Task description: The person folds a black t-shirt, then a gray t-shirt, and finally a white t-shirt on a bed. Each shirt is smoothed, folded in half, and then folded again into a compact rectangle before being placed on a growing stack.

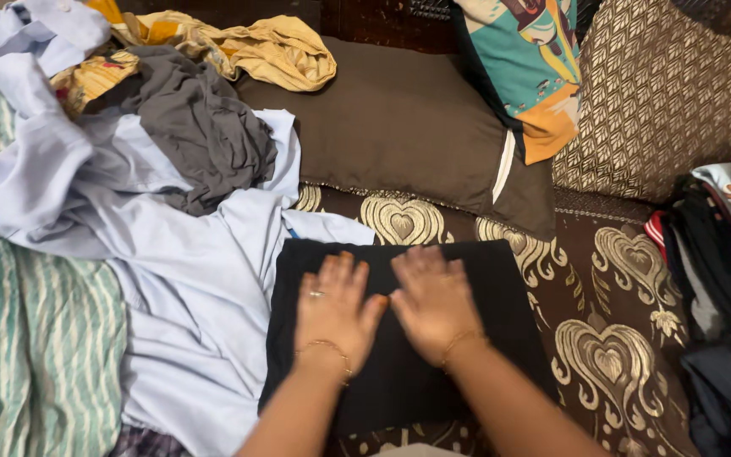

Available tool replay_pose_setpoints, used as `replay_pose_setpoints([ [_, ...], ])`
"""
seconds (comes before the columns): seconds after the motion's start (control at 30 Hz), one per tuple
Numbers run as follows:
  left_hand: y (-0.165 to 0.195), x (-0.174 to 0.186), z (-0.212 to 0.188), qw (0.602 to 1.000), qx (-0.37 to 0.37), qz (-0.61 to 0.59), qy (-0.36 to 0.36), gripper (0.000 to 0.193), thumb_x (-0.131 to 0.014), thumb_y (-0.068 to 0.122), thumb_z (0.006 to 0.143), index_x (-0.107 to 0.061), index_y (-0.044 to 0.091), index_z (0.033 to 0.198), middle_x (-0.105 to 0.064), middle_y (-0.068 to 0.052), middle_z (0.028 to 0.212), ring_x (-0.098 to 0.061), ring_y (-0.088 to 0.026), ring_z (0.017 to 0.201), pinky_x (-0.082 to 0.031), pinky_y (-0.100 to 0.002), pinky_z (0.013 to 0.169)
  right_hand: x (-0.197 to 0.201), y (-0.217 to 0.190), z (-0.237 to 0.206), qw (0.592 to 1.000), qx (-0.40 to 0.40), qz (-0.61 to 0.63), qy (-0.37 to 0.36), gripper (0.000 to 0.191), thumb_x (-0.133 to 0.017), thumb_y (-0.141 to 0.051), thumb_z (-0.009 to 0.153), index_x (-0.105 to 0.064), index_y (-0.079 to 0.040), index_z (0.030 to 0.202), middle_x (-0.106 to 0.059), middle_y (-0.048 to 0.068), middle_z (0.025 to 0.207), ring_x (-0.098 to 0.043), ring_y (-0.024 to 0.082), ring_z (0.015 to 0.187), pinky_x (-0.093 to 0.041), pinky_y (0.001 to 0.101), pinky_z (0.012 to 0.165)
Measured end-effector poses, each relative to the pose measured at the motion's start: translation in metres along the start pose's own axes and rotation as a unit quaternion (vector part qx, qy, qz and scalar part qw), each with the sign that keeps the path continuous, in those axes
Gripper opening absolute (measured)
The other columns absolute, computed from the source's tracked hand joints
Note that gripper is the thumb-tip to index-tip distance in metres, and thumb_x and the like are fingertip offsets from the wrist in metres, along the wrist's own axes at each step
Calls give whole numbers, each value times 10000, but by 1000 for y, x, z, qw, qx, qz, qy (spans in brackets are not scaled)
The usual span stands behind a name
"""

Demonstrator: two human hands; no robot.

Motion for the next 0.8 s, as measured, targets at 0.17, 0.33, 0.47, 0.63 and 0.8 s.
replay_pose_setpoints([
  [0.17, -45, 12, 1, 996, 64, 52, 32, 670, -411, 497, 972, -344, 136, 1533, -276, -80, 1614, -215, -259, 1491, -135, -481, 1193, 16, 131, -9, 982, -175, 20, 72, 648, -396, -518, 997, -371, -182, 1551, -306, 123, 1636, -189, 315, 1531, -119, 556, 1207],
  [0.33, -36, 28, -26, 994, 79, 64, 41, 748, -416, 522, 949, -336, 117, 1574, -269, -92, 1662, -208, -257, 1485, -150, -463, 1175, -4, 160, -80, 965, -242, 4, 98, 736, -380, -573, 993, -341, -117, 1569, -315, 142, 1624, -184, 335, 1535, -134, 546, 1208],
  [0.47, -33, 38, -66, 992, 91, 89, 5, 721, -411, 521, 970, -328, 103, 1552, -257, -88, 1648, -194, -252, 1512, -161, -457, 1210, -1, 159, -130, 948, -300, -24, 106, 716, -435, -585, 978, -437, -99, 1504, -357, 165, 1601, -228, 352, 1516, -167, 506, 1217],
  [0.63, -23, 21, -109, 976, 129, 96, -144, 706, -438, 477, 996, -281, 73, 1553, -199, -127, 1654, -138, -294, 1527, -119, -481, 1211, 12, 142, -143, 920, -361, 111, 103, 510, -682, -398, 913, -631, -42, 1274, -596, 170, 1415, -467, 373, 1422, -351, 417, 1200],
  [0.8, 8, 7, -144, 934, 185, -222, -208, 654, -457, 557, 955, -595, 71, 1369, -636, -192, 1300, -600, -321, 1196, -455, -458, 1033, 88, 94, -115, 792, -207, 536, 206, 288, -802, -9, 749, -629, -18, 979, -710, 58, 1102, -642, 171, 1158, -490, 299, 931],
])
Point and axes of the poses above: each hand's wrist, its own z-axis towards the middle knuckle, its own x-axis out of the back of the hand, y = z × x, the point moved 10 cm from there along z, towards the middle knuckle
